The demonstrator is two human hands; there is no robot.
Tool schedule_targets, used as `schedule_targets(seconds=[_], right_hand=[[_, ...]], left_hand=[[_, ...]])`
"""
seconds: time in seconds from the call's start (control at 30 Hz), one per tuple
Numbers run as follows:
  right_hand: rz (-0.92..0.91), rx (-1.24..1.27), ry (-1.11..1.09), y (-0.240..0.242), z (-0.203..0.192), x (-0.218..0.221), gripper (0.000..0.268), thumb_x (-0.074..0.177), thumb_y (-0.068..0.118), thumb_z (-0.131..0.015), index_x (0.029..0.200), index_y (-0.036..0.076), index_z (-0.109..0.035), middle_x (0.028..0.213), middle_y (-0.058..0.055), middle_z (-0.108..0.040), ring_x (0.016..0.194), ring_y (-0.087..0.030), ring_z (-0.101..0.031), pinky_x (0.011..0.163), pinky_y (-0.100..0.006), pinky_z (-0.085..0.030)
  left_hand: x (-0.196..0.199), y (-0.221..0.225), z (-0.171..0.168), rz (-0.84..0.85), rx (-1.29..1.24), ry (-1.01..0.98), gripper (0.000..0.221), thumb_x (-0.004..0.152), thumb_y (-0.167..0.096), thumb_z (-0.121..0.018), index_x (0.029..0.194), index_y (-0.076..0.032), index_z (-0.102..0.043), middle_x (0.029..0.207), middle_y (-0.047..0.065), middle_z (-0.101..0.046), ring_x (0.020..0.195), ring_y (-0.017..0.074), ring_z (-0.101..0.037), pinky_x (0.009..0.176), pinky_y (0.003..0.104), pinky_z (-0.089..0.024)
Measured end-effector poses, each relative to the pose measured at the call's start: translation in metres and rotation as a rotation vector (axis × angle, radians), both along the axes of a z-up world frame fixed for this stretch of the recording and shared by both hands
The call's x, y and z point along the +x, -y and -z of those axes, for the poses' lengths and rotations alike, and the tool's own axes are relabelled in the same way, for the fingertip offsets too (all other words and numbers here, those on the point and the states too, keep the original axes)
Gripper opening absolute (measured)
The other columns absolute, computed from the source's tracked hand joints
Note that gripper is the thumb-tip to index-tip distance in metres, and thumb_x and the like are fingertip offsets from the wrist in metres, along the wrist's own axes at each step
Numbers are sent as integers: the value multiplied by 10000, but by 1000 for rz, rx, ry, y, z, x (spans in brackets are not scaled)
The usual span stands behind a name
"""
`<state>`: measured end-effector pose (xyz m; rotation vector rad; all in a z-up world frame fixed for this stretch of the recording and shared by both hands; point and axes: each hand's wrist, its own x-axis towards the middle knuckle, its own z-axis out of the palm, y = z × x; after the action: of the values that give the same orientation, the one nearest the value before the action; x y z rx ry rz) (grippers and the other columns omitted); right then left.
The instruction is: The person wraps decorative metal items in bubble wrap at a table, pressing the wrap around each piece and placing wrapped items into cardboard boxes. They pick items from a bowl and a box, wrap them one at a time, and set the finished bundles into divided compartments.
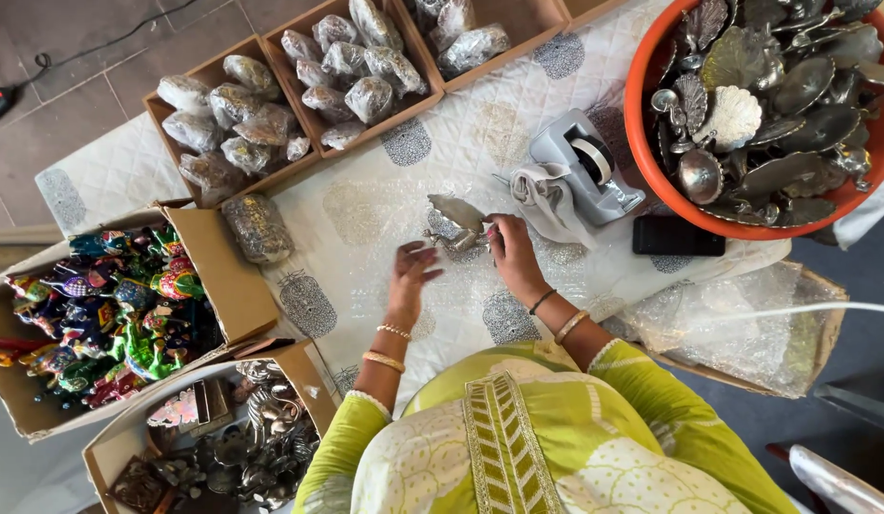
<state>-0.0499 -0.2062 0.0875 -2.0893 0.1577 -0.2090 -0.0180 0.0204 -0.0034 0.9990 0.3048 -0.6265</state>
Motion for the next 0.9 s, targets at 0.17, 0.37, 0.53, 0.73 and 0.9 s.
schedule_targets(seconds=[0.17,0.37,0.53,0.73,0.9], right_hand=[[-125,-187,173,0,22,11,239,980,1,-596,1212,44,-557,1061,-133,-567,1091,-327,-523,957,-455,-470],[-302,-402,364,2,54,11,286,914,64,-707,1168,76,-575,1057,-98,-558,1146,-324,-519,1045,-479,-476],[-336,-491,335,1,48,2,352,862,119,-768,1153,73,-575,1135,-132,-528,1245,-358,-493,1144,-527,-434],[-353,-373,276,6,39,-2,436,861,89,-761,1237,73,-541,1186,-159,-525,1269,-380,-480,1124,-513,-428],[-382,-409,254,4,36,1,588,852,-28,-694,1395,150,-553,1147,-128,-503,1199,-343,-496,1165,-506,-414]], left_hand=[[4,-29,8,15,728,462,403,873,-159,-763,1229,-78,-594,1300,110,-632,1205,282,-647,964,462,-622],[1,-36,-21,330,1322,742,824,696,-190,-903,1414,-135,-502,1513,114,-467,1405,392,-309,1162,556,-270],[-2,-38,-23,406,1322,725,849,657,-114,-890,1396,-116,-472,1536,111,-412,1399,392,-303,1109,563,-276],[24,-60,15,-59,1355,773,611,838,27,-749,1387,-82,-504,1357,103,-614,1357,310,-501,1238,496,-351],[75,-68,15,-137,1390,755,830,771,-82,-863,1437,0,-375,1369,212,-553,1303,386,-463,1114,551,-345]])
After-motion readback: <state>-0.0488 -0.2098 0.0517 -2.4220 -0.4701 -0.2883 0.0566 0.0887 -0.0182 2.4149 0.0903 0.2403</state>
